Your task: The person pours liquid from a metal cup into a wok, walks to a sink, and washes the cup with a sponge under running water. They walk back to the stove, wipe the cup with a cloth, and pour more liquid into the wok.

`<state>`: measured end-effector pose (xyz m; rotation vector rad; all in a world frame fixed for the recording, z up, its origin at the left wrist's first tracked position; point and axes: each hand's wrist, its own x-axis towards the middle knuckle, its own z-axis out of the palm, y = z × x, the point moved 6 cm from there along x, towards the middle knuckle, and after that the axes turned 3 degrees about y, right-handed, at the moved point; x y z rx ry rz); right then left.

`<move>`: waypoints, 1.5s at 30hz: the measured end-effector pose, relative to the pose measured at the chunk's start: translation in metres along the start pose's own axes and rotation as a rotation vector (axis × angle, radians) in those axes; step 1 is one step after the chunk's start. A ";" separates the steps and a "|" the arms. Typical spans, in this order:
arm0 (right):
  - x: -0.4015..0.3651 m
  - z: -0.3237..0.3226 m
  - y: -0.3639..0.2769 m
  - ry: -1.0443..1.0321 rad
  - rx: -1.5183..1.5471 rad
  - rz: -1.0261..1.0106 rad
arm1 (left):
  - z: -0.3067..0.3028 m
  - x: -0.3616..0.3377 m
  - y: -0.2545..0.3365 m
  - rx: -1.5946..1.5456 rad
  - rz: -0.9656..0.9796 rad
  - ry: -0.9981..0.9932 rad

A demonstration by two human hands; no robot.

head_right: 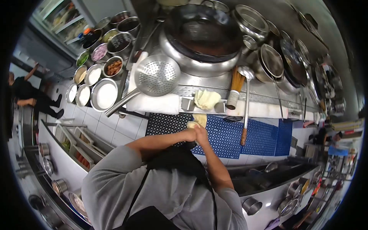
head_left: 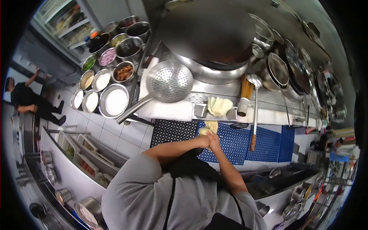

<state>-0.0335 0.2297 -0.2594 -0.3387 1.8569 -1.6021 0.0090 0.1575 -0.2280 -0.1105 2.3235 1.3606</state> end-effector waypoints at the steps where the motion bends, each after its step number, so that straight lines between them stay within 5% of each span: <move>1: -0.004 -0.005 0.009 -0.045 0.074 0.237 | -0.014 -0.013 0.024 0.076 0.219 0.042; 2: -0.008 -0.004 0.014 -0.172 0.289 0.324 | -0.025 -0.024 0.046 0.157 0.445 0.074; 4: -0.014 -0.001 0.032 -0.489 0.827 0.398 | -0.035 -0.021 0.048 -0.180 0.278 -0.004; 6: -0.019 0.006 0.013 -0.425 1.175 0.347 | -0.040 -0.015 0.050 -0.463 0.205 0.108; 8: -0.041 0.039 -0.059 0.093 1.155 0.296 | -0.052 -0.012 0.052 -0.664 0.221 0.413; 13: -0.058 0.046 -0.121 0.077 1.052 0.204 | -0.073 -0.011 0.095 -0.663 0.375 0.763; 20: -0.071 0.056 -0.098 0.089 0.997 0.347 | -0.113 -0.016 0.188 -0.118 1.079 1.002; 26: -0.086 0.066 -0.140 0.169 1.047 0.270 | -0.130 -0.019 0.203 -0.040 1.201 1.093; 29: -0.076 0.041 -0.116 0.289 1.178 0.367 | -0.119 -0.041 0.185 -0.136 1.136 0.969; 30: -0.072 0.032 -0.102 0.323 1.206 0.409 | -0.108 -0.042 0.176 -0.143 1.062 0.780; 31: -0.067 0.029 -0.098 0.228 1.242 0.352 | -0.101 -0.048 0.170 -0.140 1.019 0.653; 34: -0.084 0.050 -0.132 0.477 1.128 0.244 | -0.078 -0.055 0.137 -0.138 0.818 0.417; 35: -0.072 0.041 -0.109 0.124 1.218 0.048 | -0.072 -0.054 0.123 -0.141 0.744 0.370; 39: -0.058 0.012 -0.033 0.198 1.173 0.386 | -0.056 -0.078 0.053 -0.542 0.621 0.098; 42: -0.054 0.004 -0.017 0.374 1.157 0.361 | -0.025 -0.071 -0.019 -0.471 0.548 -0.050; 45: -0.061 -0.014 -0.007 0.355 0.949 0.288 | 0.033 -0.077 -0.151 0.039 0.186 -0.278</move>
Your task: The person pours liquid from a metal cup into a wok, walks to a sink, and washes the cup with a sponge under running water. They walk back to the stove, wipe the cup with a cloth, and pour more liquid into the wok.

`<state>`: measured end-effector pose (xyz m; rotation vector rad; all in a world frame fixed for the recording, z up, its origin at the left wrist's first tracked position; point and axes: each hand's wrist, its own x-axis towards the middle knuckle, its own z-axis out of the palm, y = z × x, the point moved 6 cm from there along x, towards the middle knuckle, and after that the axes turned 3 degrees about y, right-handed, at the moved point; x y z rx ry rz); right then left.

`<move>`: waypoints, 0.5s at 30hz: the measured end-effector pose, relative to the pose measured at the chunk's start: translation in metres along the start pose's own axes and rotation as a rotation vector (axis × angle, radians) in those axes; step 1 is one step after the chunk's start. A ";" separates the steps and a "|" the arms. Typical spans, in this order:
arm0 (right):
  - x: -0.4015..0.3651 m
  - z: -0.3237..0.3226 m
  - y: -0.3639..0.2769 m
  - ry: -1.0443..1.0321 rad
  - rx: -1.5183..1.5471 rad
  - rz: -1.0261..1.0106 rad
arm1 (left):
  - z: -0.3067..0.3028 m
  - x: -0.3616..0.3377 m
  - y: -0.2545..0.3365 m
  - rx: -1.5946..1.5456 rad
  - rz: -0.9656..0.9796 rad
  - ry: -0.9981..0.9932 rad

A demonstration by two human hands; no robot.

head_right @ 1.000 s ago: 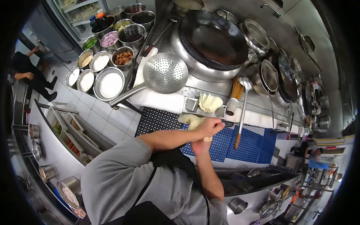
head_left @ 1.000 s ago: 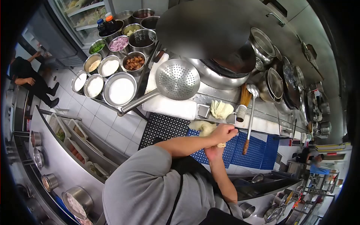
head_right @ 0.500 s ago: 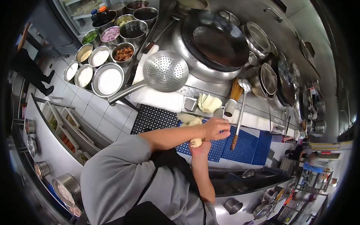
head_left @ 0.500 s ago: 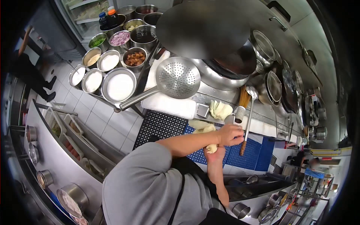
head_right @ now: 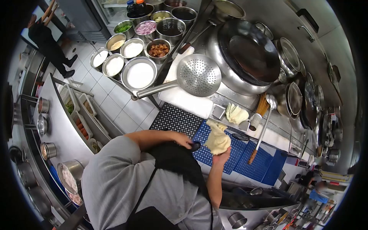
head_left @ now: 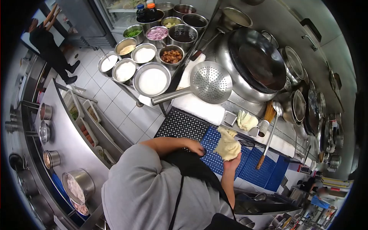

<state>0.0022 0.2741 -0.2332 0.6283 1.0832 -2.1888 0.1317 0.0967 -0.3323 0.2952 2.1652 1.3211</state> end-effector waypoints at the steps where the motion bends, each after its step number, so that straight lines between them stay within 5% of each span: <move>1: 0.008 -0.023 0.002 0.023 -0.105 -0.041 | 0.034 -0.004 -0.059 0.067 -0.180 -0.186; 2: 0.017 -0.059 0.010 0.152 -0.343 -0.064 | 0.028 -0.049 -0.067 0.109 -0.271 -0.260; 3: 0.021 -0.098 0.015 0.281 -0.585 -0.087 | 0.059 -0.062 -0.135 0.049 -0.314 -0.197; 4: 0.022 -0.137 0.019 0.395 -0.821 -0.071 | 0.026 -0.137 -0.092 -0.277 -0.740 -0.125; 5: 0.018 -0.163 0.027 0.356 -1.102 -0.040 | 0.054 -0.138 -0.163 -0.271 -0.686 0.028; 6: 0.014 -0.189 0.037 0.247 -1.453 -0.023 | 0.059 -0.160 -0.193 -0.211 -0.845 0.001; 8: 0.004 -0.210 0.062 -0.058 -1.962 -0.059 | 0.033 -0.212 -0.176 -0.112 -0.862 0.248; 9: -0.002 -0.215 0.068 -0.156 -2.038 -0.048 | 0.032 -0.236 -0.196 -0.027 -1.024 0.391; 15: -0.001 -0.204 0.080 -0.582 -2.220 -0.286 | -0.010 -0.275 -0.205 -0.117 -1.025 0.625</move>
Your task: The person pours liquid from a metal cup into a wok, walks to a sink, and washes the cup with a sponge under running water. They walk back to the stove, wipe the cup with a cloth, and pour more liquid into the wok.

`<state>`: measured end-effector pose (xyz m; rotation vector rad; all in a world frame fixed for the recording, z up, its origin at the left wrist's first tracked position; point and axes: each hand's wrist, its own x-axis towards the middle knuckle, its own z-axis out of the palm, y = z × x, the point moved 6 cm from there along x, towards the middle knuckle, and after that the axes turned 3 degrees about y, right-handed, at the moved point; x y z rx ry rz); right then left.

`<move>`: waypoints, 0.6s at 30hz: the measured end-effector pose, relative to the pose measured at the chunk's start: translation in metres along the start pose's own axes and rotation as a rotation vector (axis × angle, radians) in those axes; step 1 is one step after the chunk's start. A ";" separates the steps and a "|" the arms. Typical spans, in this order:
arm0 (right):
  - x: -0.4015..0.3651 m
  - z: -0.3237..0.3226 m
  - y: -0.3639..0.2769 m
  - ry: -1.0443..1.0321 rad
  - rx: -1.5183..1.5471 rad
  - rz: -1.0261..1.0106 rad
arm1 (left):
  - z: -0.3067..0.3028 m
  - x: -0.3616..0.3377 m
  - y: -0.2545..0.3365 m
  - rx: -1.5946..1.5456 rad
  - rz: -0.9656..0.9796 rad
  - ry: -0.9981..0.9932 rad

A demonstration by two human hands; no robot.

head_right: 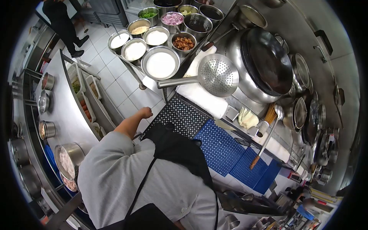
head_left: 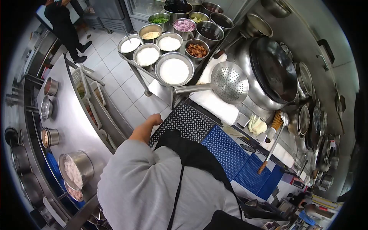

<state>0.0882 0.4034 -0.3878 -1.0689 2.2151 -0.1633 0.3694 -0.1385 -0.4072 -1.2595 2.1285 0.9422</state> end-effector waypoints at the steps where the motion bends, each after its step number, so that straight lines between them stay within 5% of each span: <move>1: 0.009 -0.009 -0.001 0.056 -0.006 -0.056 | -0.004 0.000 0.009 0.013 0.017 -0.004; 4: 0.050 -0.058 -0.001 0.217 0.100 -0.067 | 0.004 0.015 0.051 0.104 0.195 -0.005; 7: 0.099 -0.108 -0.006 0.252 0.520 0.305 | 0.020 0.022 0.120 0.110 0.565 0.025; 9: 0.108 -0.143 -0.045 0.432 0.706 0.353 | 0.023 0.004 0.164 0.007 0.630 0.033; 12: 0.103 -0.180 -0.108 0.662 0.198 0.103 | 0.046 -0.014 0.205 -0.059 0.732 -0.147; 14: 0.097 -0.161 -0.118 0.496 0.229 0.192 | 0.064 -0.025 0.217 -0.027 0.866 -0.184; 18: 0.059 -0.118 -0.115 0.403 0.250 0.230 | 0.080 -0.022 0.193 0.156 0.782 -0.355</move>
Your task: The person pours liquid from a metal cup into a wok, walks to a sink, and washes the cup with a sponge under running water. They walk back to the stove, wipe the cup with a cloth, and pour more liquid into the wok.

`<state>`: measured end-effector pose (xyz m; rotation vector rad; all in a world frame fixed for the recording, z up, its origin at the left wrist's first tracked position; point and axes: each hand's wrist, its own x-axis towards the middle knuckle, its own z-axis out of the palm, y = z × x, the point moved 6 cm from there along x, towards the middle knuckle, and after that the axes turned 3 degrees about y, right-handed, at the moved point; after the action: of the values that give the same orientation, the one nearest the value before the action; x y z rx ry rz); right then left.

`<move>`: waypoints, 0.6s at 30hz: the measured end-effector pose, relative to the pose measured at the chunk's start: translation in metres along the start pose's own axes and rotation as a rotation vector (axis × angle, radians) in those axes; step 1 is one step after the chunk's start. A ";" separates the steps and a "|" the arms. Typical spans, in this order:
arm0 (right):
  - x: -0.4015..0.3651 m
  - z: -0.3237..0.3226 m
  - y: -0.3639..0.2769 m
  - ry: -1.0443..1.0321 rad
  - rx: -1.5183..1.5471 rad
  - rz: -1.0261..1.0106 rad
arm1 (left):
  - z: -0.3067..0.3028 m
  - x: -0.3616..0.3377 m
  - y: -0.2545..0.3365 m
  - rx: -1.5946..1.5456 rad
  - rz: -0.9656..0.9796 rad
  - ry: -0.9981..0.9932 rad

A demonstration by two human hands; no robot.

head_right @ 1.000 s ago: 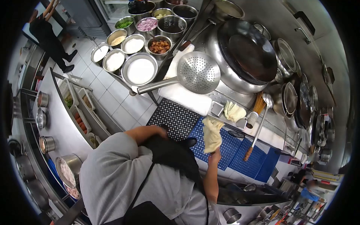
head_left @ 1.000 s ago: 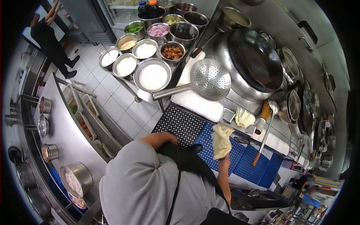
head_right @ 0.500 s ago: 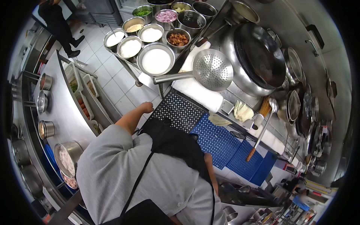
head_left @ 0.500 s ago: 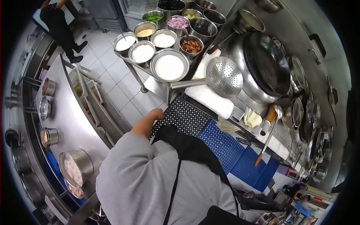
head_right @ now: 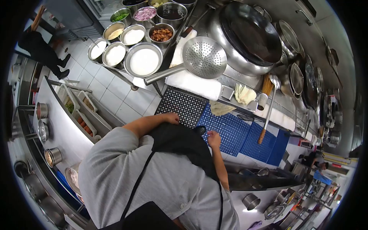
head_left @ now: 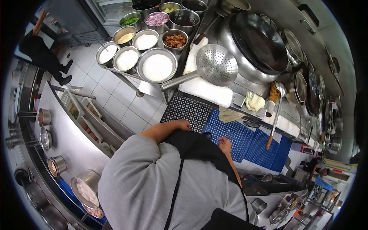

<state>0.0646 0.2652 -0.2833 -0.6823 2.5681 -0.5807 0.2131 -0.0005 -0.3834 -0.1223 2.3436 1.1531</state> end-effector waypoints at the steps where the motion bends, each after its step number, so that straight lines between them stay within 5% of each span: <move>1: -0.014 0.005 0.016 -0.002 -0.022 0.064 | 0.014 0.006 -0.032 -0.027 -0.011 0.061; 3: -0.046 0.011 0.054 -0.082 -0.051 0.216 | 0.003 -0.013 -0.055 0.107 -0.157 0.036; 8: -0.114 0.014 0.116 -0.172 -0.146 0.221 | -0.004 -0.052 -0.154 0.385 -0.239 0.126; 9: -0.127 0.015 0.119 -0.187 -0.154 0.204 | 0.014 -0.041 -0.205 0.438 -0.255 -0.053; 13: -0.135 0.037 0.132 -0.327 -0.256 0.335 | -0.027 -0.057 -0.182 0.438 -0.246 0.012; 16: -0.112 0.055 0.141 -0.155 -0.047 0.303 | -0.022 -0.024 -0.184 0.440 -0.143 0.047; 18: -0.092 0.048 0.130 -0.187 -0.124 0.312 | -0.055 -0.028 -0.099 0.236 -0.202 0.170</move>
<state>0.1136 0.4045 -0.3599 -0.3437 2.4788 -0.2449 0.2441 -0.1089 -0.4129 -0.3764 2.5270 0.7905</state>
